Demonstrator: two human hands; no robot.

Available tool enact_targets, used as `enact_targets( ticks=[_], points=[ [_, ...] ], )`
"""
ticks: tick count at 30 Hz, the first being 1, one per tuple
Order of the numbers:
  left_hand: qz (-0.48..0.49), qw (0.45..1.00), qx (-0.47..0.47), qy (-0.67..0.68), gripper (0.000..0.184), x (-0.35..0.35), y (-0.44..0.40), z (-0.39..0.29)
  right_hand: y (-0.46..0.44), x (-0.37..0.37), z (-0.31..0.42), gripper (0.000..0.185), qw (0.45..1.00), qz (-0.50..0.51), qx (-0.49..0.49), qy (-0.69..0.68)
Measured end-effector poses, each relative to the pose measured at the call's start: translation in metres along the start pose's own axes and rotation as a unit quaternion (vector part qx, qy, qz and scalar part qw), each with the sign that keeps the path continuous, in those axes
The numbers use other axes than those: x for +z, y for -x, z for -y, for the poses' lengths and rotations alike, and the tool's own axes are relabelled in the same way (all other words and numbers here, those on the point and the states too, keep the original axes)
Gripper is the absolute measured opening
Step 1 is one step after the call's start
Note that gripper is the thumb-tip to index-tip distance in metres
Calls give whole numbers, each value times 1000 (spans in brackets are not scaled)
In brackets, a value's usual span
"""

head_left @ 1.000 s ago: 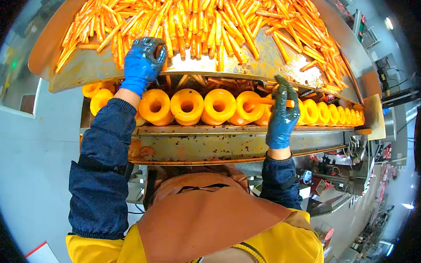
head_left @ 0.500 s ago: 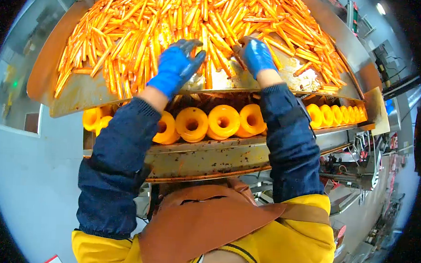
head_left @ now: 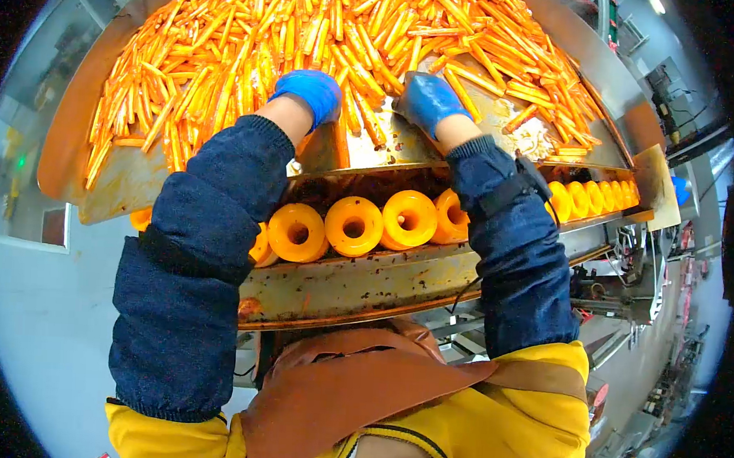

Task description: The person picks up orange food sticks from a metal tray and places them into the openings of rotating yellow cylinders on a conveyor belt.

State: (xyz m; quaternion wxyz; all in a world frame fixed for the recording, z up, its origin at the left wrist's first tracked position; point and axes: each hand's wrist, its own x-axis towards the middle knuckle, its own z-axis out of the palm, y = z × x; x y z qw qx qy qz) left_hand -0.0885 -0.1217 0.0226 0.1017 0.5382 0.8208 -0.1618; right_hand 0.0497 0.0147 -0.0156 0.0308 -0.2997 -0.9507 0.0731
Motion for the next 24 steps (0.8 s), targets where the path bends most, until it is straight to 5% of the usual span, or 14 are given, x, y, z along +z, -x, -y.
enact_targets(
  ticks=[3, 5, 7, 8, 9, 11, 13, 15, 17, 18, 19, 21, 24],
  points=[
    [-8, 1000, 18, 14, 30, 11, 8, 8, -17, 2, -5, 31, 997, 40, -37, 53],
    [-37, 998, 37, 32, 30, 18, 17, 20, -5, -14, -14, 32, 998, 22, -61, -28],
    [-72, 971, 11, 228, 35, 22, 29, 32, 8, -17, -27, 32, 975, -186, 1, -122],
    [-36, 921, -14, 387, 40, 27, 40, 41, 18, -26, -36, 32, 985, -132, -1, -108],
    [-35, 921, -15, 388, 40, 32, 43, 49, 33, -41, -36, 31, 992, -77, -4, -95],
    [-180, 861, 9, 476, 40, 42, 48, 57, 50, -43, -33, 30, 996, 59, -61, 0],
    [-227, 752, 15, 618, 41, 34, 78, 41, 54, -20, -24, 31, 996, 38, -75, 12],
    [-244, 759, 16, 603, 40, 57, 72, 57, 54, -18, -21, 32, 997, 43, -71, 0],
    [-364, 758, 109, 530, 34, 73, 91, 57, 51, -16, -23, 33, 997, 45, -69, -11],
    [-245, 649, 6, 720, 33, 60, 112, 38, 56, -22, -25, 37, 997, 50, -46, -43],
    [-244, 651, 9, 719, 33, 65, 127, 30, 62, -19, -33, 37, 997, 48, -44, -45],
    [-324, 605, 11, 727, 32, 77, 151, 17, 79, -5, -49, 42, 950, -191, -14, -249],
    [-322, 541, -27, 776, 31, 107, 172, 8, 153, -22, -19, 32, 808, -156, -2, -568]
  ],
)
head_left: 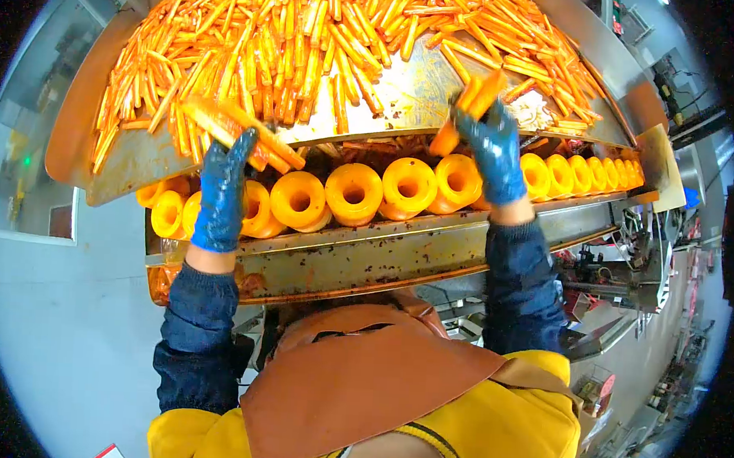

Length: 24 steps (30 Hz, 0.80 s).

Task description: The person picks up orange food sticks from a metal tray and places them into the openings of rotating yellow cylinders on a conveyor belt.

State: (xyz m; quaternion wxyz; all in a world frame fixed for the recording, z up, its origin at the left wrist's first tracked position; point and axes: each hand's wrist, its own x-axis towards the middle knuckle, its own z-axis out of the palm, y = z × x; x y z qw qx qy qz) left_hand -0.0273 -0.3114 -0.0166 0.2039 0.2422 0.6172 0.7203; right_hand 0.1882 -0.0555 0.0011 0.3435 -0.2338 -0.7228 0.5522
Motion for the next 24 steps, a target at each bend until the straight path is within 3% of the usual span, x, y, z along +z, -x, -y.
enact_targets(
  ticks=[3, 5, 7, 9, 10, 11, 13, 15, 17, 18, 21, 23, 24],
  points=[
    [-24, 995, 54, -83, 29, -5, 20, 14, 41, 19, -58, 25, 999, -14, 23, -42],
    [-33, 986, 71, -144, 27, -9, 25, 26, 58, 11, -75, 18, 975, 2, 13, 220],
    [-37, 988, 69, -131, 23, -7, 29, 32, 65, 18, -41, 15, 975, -50, 25, 216],
    [-51, 985, 84, -143, 20, 1, 33, 32, 69, 24, -32, 16, 993, -97, 61, 21],
    [-41, 982, 97, -160, 20, 3, 32, 37, 70, 30, -43, 16, 992, -71, 101, -37],
    [-31, 978, 110, -176, 19, 5, 31, 41, 70, 39, -49, 25, 993, -60, 95, 43],
    [-8, 969, 148, -198, 18, 19, 32, 44, 72, 43, -57, 36, 968, 10, -44, 245],
    [17, 987, 87, -138, 19, 38, 32, 48, 72, 42, -41, 43, 967, 2, -65, 245],
    [69, 954, 179, -229, 22, 53, 32, 52, 74, 37, -28, 40, 981, -20, -31, 193],
    [105, 954, 98, -263, 24, 57, 34, 48, 75, 35, -32, 37, 966, -39, -90, 240],
    [109, 966, 95, -217, 23, 52, 38, 52, 86, 23, -29, 34, 972, -56, -59, 221],
    [58, 990, 87, -99, 19, 41, 40, 41, 91, 13, -41, 32, 959, -79, -110, 251],
    [38, 990, 48, -128, 19, 26, 37, 39, 94, 10, -40, 31, 965, -86, -98, 229]
  ],
)
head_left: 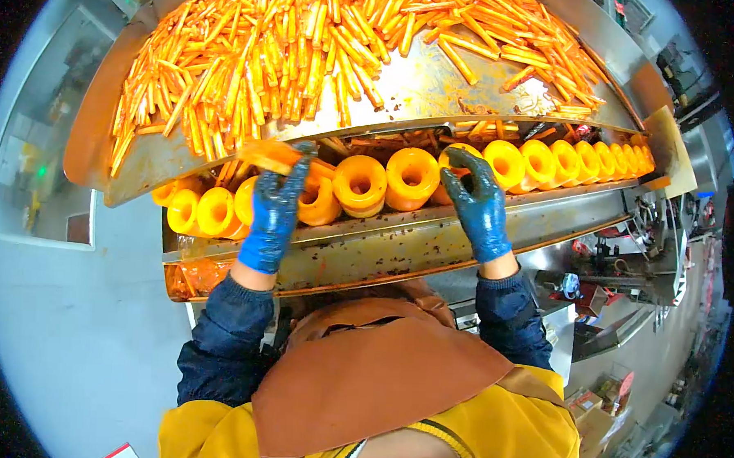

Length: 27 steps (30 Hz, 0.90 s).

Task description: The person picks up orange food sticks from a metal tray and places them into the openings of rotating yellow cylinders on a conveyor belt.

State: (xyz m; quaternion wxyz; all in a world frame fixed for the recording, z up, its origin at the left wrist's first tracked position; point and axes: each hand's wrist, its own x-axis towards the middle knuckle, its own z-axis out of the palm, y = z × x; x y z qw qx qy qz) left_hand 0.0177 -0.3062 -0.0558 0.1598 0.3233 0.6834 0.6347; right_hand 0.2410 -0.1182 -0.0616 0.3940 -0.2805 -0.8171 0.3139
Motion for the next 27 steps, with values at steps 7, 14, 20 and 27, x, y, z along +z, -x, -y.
enact_targets(
  ticks=[7, 14, 20, 27],
  points=[
    [120, 962, -196, -146, 27, -33, 5, -5, 8, 0, 5, 28, 1000, 20, 19, -14],
    [71, 987, -136, 55, 31, -42, 6, -7, 0, -2, 10, 22, 999, 22, 36, -23],
    [171, 980, -101, 25, 42, -55, -14, -12, -54, -4, 2, 19, 992, 114, -56, 22],
    [75, 940, 140, -301, 35, -72, -133, -27, -202, 12, -66, 34, 922, 46, -6, 385]
  ],
)
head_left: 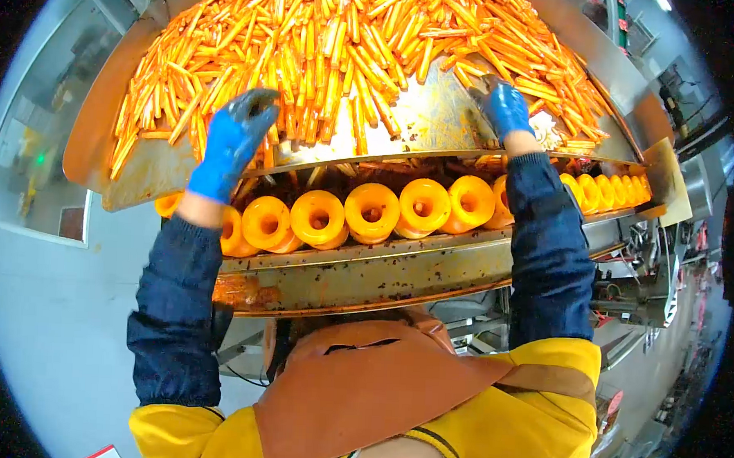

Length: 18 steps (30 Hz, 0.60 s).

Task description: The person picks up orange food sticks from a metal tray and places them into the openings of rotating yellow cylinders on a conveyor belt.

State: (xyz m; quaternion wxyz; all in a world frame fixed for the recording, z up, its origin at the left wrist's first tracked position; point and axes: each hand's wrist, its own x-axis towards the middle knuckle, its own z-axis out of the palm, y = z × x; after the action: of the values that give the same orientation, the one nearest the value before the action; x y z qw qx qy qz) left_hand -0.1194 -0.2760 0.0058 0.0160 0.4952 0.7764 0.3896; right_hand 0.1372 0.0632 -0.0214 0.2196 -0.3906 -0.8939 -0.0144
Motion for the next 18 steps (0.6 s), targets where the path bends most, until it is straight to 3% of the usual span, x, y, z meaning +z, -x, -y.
enact_targets(
  ticks=[2, 3, 5, 6, 8, 9, 10, 12, 13, 16, 18],
  points=[
    [-22, 991, 17, -130, 45, 8, -39, 6, -26, 27, -2, 35, 991, 132, 23, 12],
    [-24, 991, 17, -129, 45, 19, -61, 19, -29, 25, 7, 34, 986, 165, 9, -8],
    [21, 951, -45, -304, 53, 46, -92, 46, -32, 12, 34, 35, 967, 249, 20, -55],
    [22, 952, -46, -301, 53, 50, -93, 33, -30, 9, 45, 36, 953, 293, 22, -74],
    [57, 906, -164, -386, 54, 55, -98, -3, -16, 29, 51, 34, 923, 226, -13, -312],
    [33, 919, -154, -361, 51, 58, -100, 0, -7, 28, 65, 36, 905, 218, 26, -365],
    [33, 919, -158, -359, 51, 60, -109, 8, 1, 26, 78, 37, 921, 190, -7, -341],
    [125, 924, -201, -300, 43, 63, -128, 29, 14, -5, 116, 41, 954, 191, -81, -215],
    [295, 847, 7, -442, 36, 47, -131, 15, 15, 2, 126, 39, 958, 209, -100, -169],
    [329, 875, 5, -354, 32, 20, -128, 6, 4, 15, 156, 27, 964, 223, -135, -51],
    [234, 942, -94, -222, 34, 12, -112, 21, -3, 15, 163, 24, 959, 254, -123, -19]
  ],
)
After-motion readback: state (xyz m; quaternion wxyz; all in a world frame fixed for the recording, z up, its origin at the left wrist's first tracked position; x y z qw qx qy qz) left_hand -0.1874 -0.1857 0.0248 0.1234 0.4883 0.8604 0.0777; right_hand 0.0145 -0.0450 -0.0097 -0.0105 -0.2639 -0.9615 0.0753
